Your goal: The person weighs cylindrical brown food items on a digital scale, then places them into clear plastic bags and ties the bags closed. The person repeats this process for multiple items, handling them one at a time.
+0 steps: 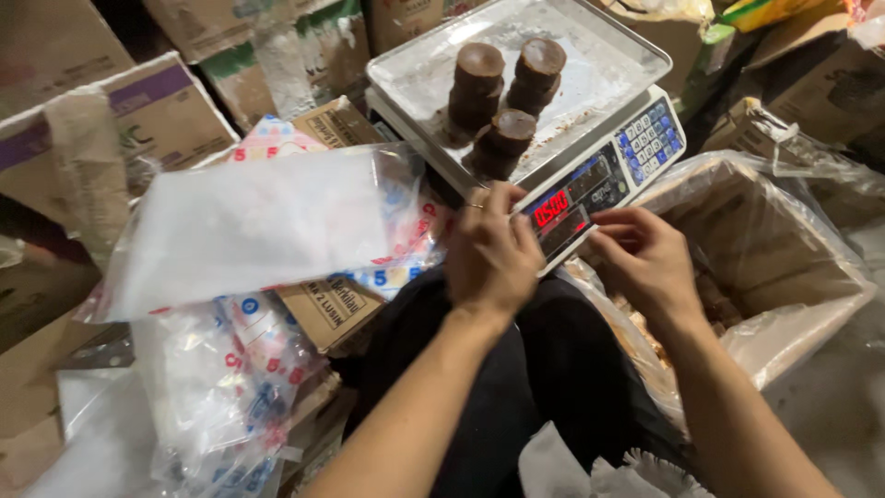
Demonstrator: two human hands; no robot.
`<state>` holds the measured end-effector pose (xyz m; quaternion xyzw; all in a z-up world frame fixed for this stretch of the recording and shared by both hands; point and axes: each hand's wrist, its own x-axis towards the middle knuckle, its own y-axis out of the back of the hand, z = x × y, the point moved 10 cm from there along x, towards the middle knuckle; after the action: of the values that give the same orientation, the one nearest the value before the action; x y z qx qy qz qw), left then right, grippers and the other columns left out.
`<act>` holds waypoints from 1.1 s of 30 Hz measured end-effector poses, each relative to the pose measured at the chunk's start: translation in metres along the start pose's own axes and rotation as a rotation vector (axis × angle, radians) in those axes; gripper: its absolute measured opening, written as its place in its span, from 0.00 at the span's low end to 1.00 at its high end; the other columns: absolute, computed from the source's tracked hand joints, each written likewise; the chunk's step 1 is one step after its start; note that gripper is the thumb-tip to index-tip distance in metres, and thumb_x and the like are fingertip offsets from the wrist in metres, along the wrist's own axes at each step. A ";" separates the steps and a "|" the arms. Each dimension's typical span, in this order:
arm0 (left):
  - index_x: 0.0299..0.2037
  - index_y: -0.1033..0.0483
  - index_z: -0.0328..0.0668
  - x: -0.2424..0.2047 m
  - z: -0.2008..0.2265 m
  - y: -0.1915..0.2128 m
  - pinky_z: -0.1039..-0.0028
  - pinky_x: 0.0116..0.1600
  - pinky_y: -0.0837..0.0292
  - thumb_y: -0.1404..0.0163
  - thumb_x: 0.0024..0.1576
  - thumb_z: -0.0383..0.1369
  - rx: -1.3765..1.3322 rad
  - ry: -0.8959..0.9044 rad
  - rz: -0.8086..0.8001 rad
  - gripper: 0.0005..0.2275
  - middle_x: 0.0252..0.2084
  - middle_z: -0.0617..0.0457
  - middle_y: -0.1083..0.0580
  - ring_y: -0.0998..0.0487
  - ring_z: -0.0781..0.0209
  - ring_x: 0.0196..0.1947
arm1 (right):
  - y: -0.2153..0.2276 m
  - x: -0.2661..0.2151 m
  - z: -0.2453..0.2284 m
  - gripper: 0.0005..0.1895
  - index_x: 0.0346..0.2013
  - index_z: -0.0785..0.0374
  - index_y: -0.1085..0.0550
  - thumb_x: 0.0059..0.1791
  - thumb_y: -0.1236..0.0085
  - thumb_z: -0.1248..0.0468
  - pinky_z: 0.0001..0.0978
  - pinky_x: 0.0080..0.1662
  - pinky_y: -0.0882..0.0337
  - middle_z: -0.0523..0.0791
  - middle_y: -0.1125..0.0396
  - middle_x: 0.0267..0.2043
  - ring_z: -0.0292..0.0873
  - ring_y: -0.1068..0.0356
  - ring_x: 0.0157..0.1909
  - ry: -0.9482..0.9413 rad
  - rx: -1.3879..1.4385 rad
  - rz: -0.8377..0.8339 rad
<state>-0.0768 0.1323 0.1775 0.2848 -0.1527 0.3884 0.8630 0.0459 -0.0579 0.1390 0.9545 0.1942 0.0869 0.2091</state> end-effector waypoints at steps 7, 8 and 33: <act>0.46 0.30 0.34 0.030 -0.059 0.077 0.51 0.40 0.29 0.40 0.47 0.37 0.433 0.161 0.135 0.21 0.46 0.38 0.30 0.27 0.37 0.45 | -0.109 0.012 -0.071 0.13 0.47 0.67 0.23 0.49 0.37 0.66 0.25 0.42 0.26 0.47 0.24 0.39 0.35 0.26 0.40 0.124 0.125 -0.234; 0.47 0.30 0.33 0.030 -0.064 0.080 0.50 0.40 0.28 0.38 0.44 0.40 0.501 0.163 0.122 0.25 0.47 0.36 0.30 0.27 0.36 0.45 | -0.121 0.014 -0.079 0.14 0.48 0.68 0.24 0.49 0.37 0.66 0.25 0.43 0.26 0.47 0.25 0.39 0.35 0.26 0.41 0.165 0.152 -0.260; 0.35 0.29 0.41 -0.001 -0.092 0.143 0.50 0.39 0.27 0.53 0.58 0.35 0.191 0.350 0.227 0.07 0.33 0.42 0.22 0.21 0.38 0.36 | -0.233 0.043 -0.073 0.29 0.40 0.60 0.20 0.36 0.27 0.42 0.51 0.52 0.27 0.55 0.27 0.49 0.59 0.27 0.53 -0.184 -0.657 -0.078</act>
<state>-0.1819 0.2649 0.1581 0.2746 0.0058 0.5391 0.7962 -0.0114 0.1813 0.1076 0.8319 0.1727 0.0503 0.5250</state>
